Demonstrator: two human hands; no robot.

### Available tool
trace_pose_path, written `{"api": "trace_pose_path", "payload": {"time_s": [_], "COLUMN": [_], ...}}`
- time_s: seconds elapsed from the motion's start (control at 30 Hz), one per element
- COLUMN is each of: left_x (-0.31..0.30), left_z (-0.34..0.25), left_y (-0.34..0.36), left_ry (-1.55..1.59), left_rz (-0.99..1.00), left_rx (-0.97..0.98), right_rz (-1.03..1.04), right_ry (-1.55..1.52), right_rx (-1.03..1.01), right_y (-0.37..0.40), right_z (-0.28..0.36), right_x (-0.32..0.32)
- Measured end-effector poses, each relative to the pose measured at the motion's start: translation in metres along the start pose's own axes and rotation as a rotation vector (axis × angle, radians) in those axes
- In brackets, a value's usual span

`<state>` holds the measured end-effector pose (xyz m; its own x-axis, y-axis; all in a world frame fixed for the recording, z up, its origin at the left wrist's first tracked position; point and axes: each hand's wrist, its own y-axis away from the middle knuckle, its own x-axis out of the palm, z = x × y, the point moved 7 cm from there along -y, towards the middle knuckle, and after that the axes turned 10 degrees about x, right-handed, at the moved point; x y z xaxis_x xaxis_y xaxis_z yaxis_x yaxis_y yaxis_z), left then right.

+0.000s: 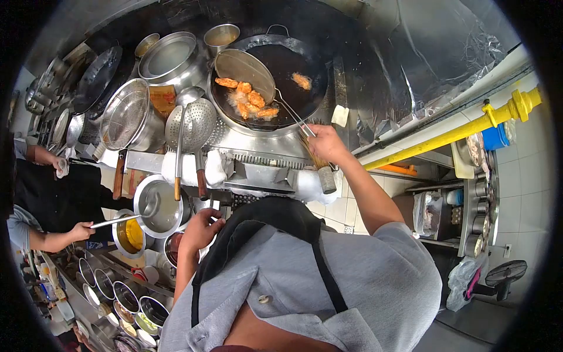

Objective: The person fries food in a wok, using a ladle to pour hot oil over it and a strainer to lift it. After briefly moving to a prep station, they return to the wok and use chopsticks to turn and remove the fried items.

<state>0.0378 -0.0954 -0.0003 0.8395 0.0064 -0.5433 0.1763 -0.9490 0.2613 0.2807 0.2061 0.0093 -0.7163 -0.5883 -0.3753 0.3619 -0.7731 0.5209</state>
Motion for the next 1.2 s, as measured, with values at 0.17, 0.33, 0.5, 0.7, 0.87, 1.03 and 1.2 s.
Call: {"api": "trace_pose_path", "payload": {"time_s": [0.17, 0.33, 0.5, 0.7, 0.87, 1.03, 1.2], "left_x": [0.0, -0.002, -0.001, -0.002, -0.005, -0.005, -0.005], "left_z": [0.001, -0.004, -0.002, -0.007, -0.009, 0.001, 0.004], "left_y": [-0.001, -0.001, -0.002, -0.006, -0.007, -0.007, -0.007], "left_ry": [-0.016, -0.033, -0.026, -0.068, -0.057, -0.011, -0.011], "left_rz": [0.002, 0.015, 0.024, 0.039, 0.011, -0.007, -0.042], "left_rx": [0.005, 0.007, -0.02, 0.025, 0.022, 0.018, 0.036], "right_rz": [0.004, -0.052, -0.043, -0.051, -0.244, -0.343, -0.358], "right_ry": [0.021, 0.096, 0.081, 0.094, 0.31, 0.405, 0.248], "right_rx": [-0.051, -0.155, -0.143, -0.172, -0.251, -0.275, -0.344], "right_y": [0.008, 0.019, 0.027, 0.03, 0.032, 0.036, 0.026], "right_z": [0.001, 0.009, 0.01, 0.006, 0.007, 0.018, 0.02], "right_x": [0.002, 0.004, 0.003, 0.003, 0.001, -0.005, -0.02]}}
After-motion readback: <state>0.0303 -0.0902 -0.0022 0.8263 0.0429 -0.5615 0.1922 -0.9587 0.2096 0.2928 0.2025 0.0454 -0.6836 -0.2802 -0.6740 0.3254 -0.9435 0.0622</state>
